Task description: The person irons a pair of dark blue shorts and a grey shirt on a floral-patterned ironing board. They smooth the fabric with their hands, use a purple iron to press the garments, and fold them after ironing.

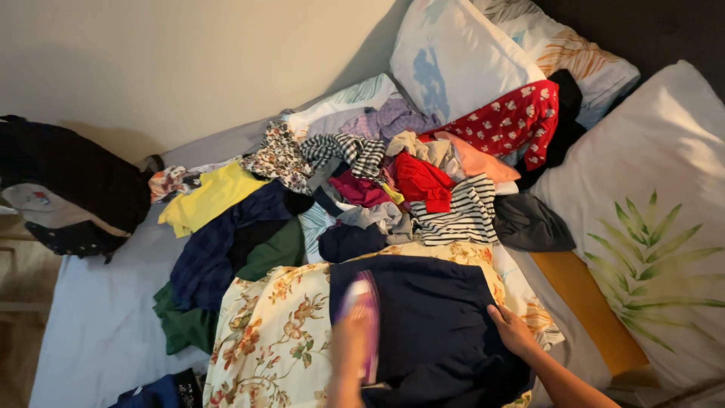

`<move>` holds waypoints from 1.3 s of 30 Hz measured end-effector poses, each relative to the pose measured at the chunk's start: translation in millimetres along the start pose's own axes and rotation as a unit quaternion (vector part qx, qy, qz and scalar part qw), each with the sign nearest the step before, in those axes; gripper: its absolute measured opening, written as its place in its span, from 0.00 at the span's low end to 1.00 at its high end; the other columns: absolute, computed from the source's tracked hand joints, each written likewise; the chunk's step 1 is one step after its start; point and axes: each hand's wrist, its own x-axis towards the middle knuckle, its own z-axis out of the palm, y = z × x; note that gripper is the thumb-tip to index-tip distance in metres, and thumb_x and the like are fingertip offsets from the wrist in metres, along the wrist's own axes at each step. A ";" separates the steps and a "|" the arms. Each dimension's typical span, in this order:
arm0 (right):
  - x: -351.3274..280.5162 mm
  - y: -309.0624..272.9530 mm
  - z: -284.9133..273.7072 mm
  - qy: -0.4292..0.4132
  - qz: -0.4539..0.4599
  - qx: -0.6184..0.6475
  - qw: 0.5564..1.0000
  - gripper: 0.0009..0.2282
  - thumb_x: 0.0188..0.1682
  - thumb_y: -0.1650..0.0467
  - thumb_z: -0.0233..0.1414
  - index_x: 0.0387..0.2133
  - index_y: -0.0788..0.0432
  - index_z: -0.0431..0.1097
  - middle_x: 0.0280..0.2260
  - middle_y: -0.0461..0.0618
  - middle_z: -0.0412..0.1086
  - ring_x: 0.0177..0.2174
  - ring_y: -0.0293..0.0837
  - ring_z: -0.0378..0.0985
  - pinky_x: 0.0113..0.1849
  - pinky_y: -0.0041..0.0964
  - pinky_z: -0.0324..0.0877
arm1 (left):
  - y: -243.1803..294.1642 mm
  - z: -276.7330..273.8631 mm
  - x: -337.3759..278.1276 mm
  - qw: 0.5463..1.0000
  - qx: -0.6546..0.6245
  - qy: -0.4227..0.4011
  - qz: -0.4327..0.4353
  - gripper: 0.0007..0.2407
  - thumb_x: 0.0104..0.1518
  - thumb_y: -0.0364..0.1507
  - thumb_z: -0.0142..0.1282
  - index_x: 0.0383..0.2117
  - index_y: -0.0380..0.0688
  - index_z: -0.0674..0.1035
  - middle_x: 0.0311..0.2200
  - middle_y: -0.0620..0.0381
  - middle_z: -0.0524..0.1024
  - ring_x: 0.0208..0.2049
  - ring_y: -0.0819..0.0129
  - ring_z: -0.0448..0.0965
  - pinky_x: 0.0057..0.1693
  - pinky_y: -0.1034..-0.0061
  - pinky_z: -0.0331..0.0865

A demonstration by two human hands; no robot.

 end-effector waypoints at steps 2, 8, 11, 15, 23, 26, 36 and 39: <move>8.7 8.5 3.5 0.007 0.004 -0.004 1.000 0.28 0.54 0.52 0.45 0.58 0.59 0.69 0.51 0.62 0.76 0.54 0.53 0.76 0.56 0.41 0.65 | -81.3 -6.6 15.0 0.989 -0.003 0.147 -0.005 0.17 0.60 0.42 0.49 0.56 0.69 0.74 0.36 0.46 0.83 0.38 0.42 0.82 0.44 0.51 0.74; -17.4 -29.4 -22.3 -0.103 0.062 0.073 0.990 0.32 0.50 0.52 0.50 0.64 0.58 0.63 0.58 0.55 0.73 0.58 0.48 0.73 0.58 0.40 0.64 | -161.0 -76.2 5.0 0.967 0.091 0.213 -0.106 0.16 0.63 0.41 0.48 0.58 0.68 0.75 0.41 0.47 0.82 0.40 0.43 0.82 0.46 0.54 0.75; -45.9 -73.8 -50.8 -0.177 0.103 0.087 0.975 0.36 0.48 0.58 0.57 0.69 0.54 0.51 0.64 0.50 0.64 0.61 0.46 0.68 0.60 0.41 0.62 | -101.8 -98.9 -12.5 0.948 0.160 0.186 -0.204 0.16 0.64 0.41 0.49 0.58 0.72 0.76 0.41 0.44 0.81 0.42 0.44 0.82 0.48 0.54 0.76; -37.9 -84.8 -57.3 -0.228 0.009 0.095 0.969 0.39 0.42 0.66 0.62 0.68 0.54 0.50 0.65 0.49 0.61 0.63 0.44 0.62 0.61 0.40 0.55 | -80.1 -69.0 7.1 0.907 0.311 0.264 -0.108 0.15 0.59 0.39 0.53 0.53 0.67 0.78 0.50 0.44 0.77 0.51 0.46 0.80 0.55 0.53 0.73; -116.7 -258.5 -75.5 -0.358 -0.339 -0.232 0.839 0.29 0.44 0.71 0.57 0.63 0.54 0.61 0.57 0.55 0.69 0.56 0.50 0.72 0.56 0.40 0.64 | 141.7 -84.0 -17.3 0.949 0.024 -0.015 0.314 0.40 0.36 0.33 0.74 0.63 0.54 0.67 0.65 0.46 0.62 0.65 0.45 0.61 0.63 0.47 0.57; -159.1 -308.7 -96.1 -0.339 -0.418 -0.309 0.784 0.20 0.41 0.75 0.54 0.49 0.51 0.74 0.45 0.54 0.73 0.48 0.55 0.76 0.47 0.46 0.70 | 164.5 -101.9 -32.1 0.926 0.027 -0.172 0.334 0.48 0.34 0.35 0.78 0.68 0.55 0.60 0.64 0.46 0.63 0.65 0.47 0.59 0.63 0.44 0.47; -186.5 -354.7 -142.5 -0.264 -0.490 -0.188 0.809 0.19 0.41 0.76 0.53 0.46 0.47 0.78 0.41 0.47 0.75 0.41 0.51 0.81 0.42 0.43 0.75 | 161.3 -116.1 -38.1 0.903 -0.068 -0.246 0.345 0.27 0.43 0.38 0.76 0.49 0.49 0.75 0.45 0.51 0.74 0.51 0.57 0.76 0.56 0.67 0.70; -176.8 -355.3 -144.3 -0.191 -0.477 -0.190 0.837 0.18 0.43 0.74 0.55 0.49 0.48 0.75 0.43 0.49 0.75 0.44 0.54 0.78 0.45 0.47 0.72 | 166.9 -119.6 -39.8 0.944 -0.012 -0.191 0.268 0.20 0.49 0.37 0.73 0.42 0.45 0.74 0.36 0.48 0.76 0.41 0.53 0.77 0.49 0.65 0.73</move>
